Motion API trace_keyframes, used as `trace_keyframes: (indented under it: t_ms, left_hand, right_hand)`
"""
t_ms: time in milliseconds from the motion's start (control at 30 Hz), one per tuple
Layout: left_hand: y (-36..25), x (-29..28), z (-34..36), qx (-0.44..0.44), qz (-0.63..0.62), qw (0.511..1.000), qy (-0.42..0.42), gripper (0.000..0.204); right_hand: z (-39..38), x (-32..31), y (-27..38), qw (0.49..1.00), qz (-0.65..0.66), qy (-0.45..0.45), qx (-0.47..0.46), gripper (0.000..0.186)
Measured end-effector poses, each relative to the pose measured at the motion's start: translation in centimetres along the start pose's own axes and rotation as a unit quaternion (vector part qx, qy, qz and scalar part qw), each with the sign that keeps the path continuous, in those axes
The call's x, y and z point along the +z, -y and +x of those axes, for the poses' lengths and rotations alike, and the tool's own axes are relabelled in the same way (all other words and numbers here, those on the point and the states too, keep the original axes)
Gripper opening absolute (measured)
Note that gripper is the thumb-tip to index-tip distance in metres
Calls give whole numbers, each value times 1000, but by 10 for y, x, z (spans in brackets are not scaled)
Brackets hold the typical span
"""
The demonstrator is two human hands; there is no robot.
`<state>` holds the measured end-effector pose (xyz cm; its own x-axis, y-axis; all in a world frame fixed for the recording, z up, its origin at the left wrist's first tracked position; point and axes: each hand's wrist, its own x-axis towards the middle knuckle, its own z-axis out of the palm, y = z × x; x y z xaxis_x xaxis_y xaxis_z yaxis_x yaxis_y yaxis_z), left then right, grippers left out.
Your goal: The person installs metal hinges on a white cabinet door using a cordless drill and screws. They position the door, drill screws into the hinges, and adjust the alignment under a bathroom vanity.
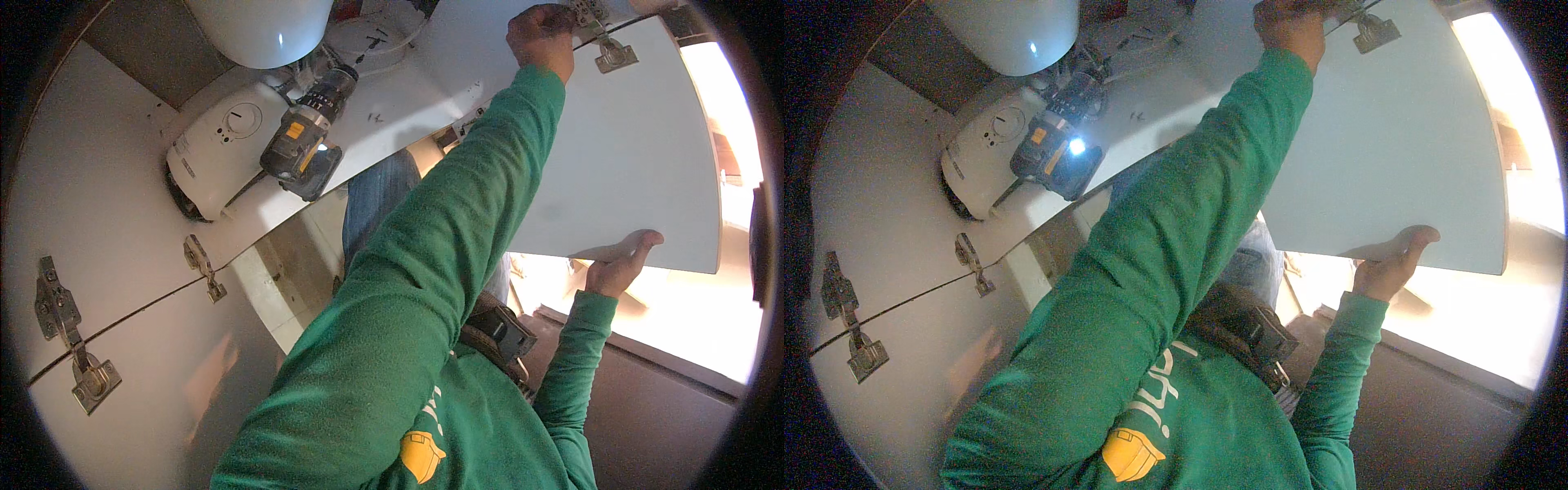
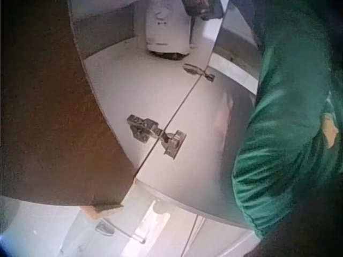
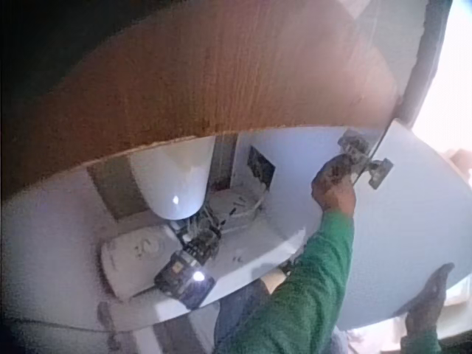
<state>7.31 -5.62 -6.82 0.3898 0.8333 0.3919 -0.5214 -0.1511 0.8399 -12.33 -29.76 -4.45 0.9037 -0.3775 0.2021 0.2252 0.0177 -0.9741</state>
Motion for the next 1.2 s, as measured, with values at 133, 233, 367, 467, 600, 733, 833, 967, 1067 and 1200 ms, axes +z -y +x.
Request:
trace_keyframes:
  t_ms: [133,233,367,467,600,733,833,967,1067,1200]
  left_hand:
    - [30,10,15,1,48,994,100,15]
    - [13,14,1,125,273,945,131,20]
    - [48,14,31,-34,-109,988,99,19]
    - [1,-17,15,-115,-6,987,112,22]
    - [-47,-127,-68,-65,-11,991,114,25]
    - [-70,-264,-117,62,141,988,23,26]
    - [-52,-331,-142,12,267,963,-41,39]
    - [-42,-373,-144,-105,420,887,-161,61]
    - [-28,-382,-128,-113,440,871,-187,81]
    - [-5,-405,-92,-27,521,852,-36,70]
  right_hand:
    - [-1,5,3,1000,7,-19,19,91]
    - [3,-14,2,999,15,-41,21,88]
    - [2,8,1,1000,12,18,12,85]
    - [0,1,4,1000,9,7,21,85]
    - [2,-6,7,999,0,-7,34,87]
    - [5,-1,5,999,9,20,23,87]
    - [-5,9,17,999,-5,26,41,85]
    - [2,-3,11,997,25,64,42,86]
    - [9,-11,4,997,12,67,46,88]
    - [27,-27,-7,996,9,65,54,92]
